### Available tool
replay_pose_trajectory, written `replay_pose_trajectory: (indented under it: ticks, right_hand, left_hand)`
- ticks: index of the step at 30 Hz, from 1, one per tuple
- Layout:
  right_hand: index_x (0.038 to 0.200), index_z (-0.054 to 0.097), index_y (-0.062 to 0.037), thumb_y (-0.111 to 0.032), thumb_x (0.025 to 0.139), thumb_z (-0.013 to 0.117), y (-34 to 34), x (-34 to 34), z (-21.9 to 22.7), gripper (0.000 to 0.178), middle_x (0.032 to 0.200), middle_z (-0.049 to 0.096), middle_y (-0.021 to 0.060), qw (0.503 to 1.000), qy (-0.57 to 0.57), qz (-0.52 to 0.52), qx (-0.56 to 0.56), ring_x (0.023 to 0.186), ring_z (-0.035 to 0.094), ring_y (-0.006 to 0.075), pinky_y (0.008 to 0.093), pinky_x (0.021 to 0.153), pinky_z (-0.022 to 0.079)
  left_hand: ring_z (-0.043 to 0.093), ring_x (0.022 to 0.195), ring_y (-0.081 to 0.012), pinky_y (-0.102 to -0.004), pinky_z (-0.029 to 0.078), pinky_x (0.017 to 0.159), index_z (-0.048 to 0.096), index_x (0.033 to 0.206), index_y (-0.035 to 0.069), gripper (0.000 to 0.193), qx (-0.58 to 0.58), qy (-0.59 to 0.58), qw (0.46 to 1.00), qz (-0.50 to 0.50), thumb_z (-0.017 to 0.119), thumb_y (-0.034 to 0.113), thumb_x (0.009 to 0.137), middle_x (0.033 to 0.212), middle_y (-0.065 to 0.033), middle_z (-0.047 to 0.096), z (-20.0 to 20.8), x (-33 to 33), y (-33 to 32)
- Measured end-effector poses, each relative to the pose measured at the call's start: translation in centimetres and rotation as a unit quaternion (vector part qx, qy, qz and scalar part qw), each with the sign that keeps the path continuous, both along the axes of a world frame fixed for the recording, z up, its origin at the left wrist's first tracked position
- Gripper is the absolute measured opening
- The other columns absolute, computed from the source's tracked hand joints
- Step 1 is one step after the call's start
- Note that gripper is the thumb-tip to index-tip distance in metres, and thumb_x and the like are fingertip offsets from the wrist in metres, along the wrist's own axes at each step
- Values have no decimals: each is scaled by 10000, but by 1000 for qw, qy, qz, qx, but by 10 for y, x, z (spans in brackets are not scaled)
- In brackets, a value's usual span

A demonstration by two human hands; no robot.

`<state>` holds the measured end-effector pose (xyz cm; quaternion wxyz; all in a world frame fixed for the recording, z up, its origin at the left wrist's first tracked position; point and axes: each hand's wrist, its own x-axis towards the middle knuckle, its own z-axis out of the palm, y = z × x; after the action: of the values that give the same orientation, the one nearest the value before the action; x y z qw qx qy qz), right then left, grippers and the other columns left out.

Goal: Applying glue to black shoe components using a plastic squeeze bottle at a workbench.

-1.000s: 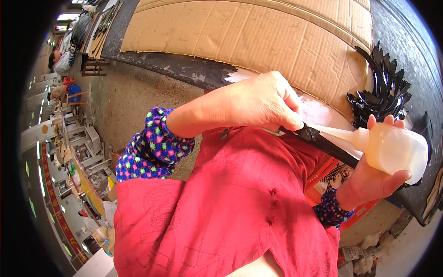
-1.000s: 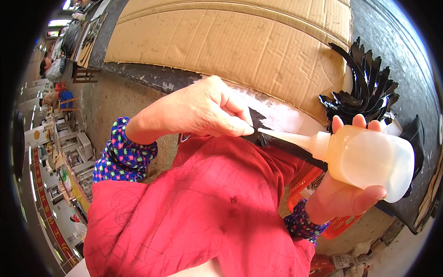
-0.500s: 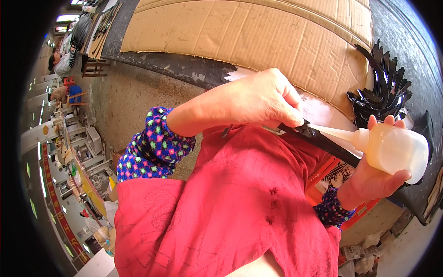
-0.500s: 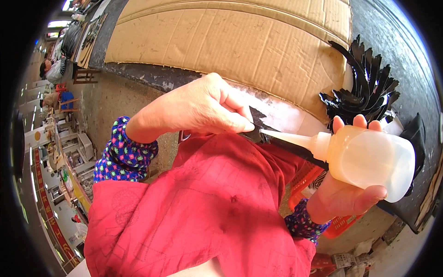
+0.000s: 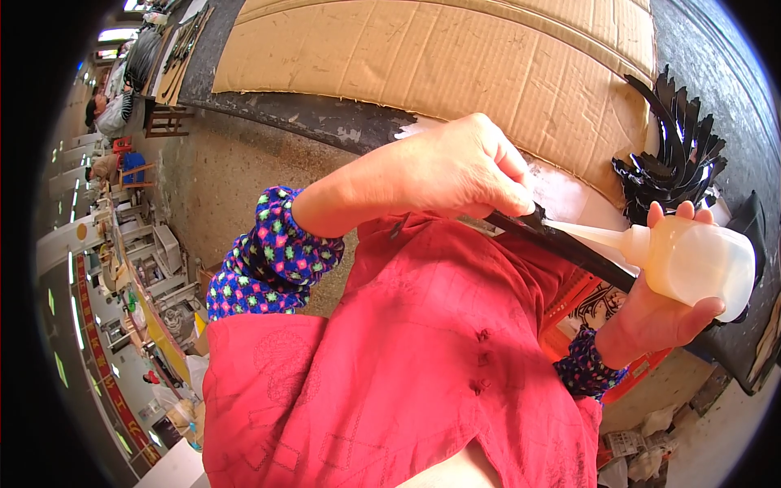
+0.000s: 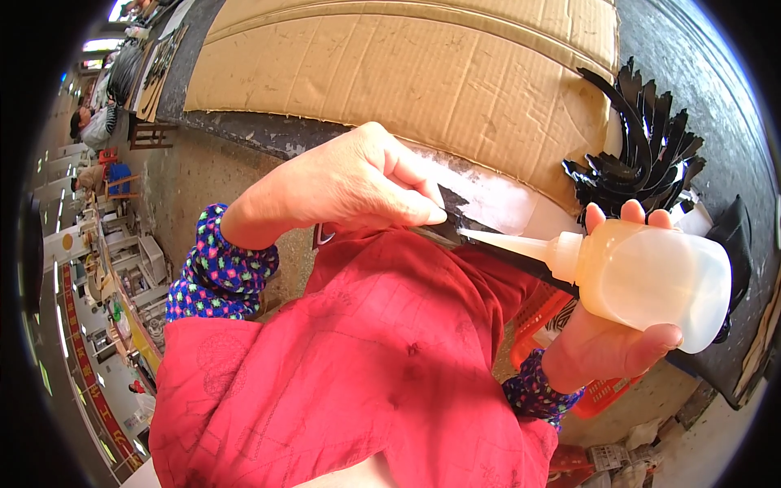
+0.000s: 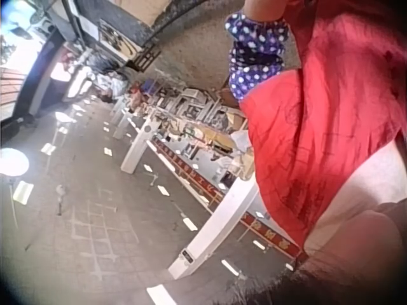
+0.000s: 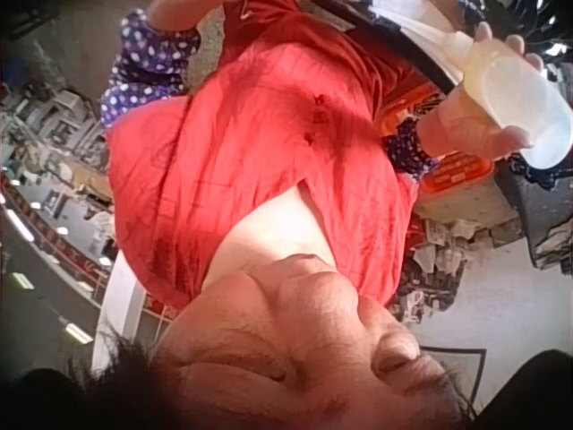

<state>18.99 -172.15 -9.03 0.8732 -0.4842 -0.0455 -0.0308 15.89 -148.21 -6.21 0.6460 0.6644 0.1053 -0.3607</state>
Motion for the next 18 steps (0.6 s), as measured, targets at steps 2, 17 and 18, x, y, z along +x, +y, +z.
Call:
replay_pose_trajectory:
  ticks: [2, 17, 18]
  right_hand:
    - [1227, 299, 49, -490, 717, 599, 0, 0, -1, 801, 1220, 378, 226, 1000, 1, 0, 6, 1144, 369, 377, 590, 934, 283]
    - [1227, 316, 40, -493, 726, 586, -7, -1, -6, 780, 1216, 389, 219, 1000, 7, 20, 16, 1138, 379, 370, 579, 927, 293]
    - [1227, 316, 39, -495, 727, 583, -8, -2, -6, 779, 1218, 389, 217, 999, 11, 30, 15, 1139, 380, 368, 578, 929, 292]
  left_hand:
    - [346, 435, 11, -162, 234, 379, 631, 767, 13, 130, -11, 4, 1000, 6, 613, 141, 757, 532, 75, 445, 0, 0, 1]
    - [344, 425, 7, -161, 219, 377, 626, 773, 9, 134, 6, 19, 1000, 6, 612, 142, 755, 524, 64, 446, 3, 4, 3]
    - [346, 431, 8, -161, 222, 382, 626, 772, 10, 135, 3, 20, 1000, 12, 612, 143, 755, 529, 65, 449, 3, 3, 3]
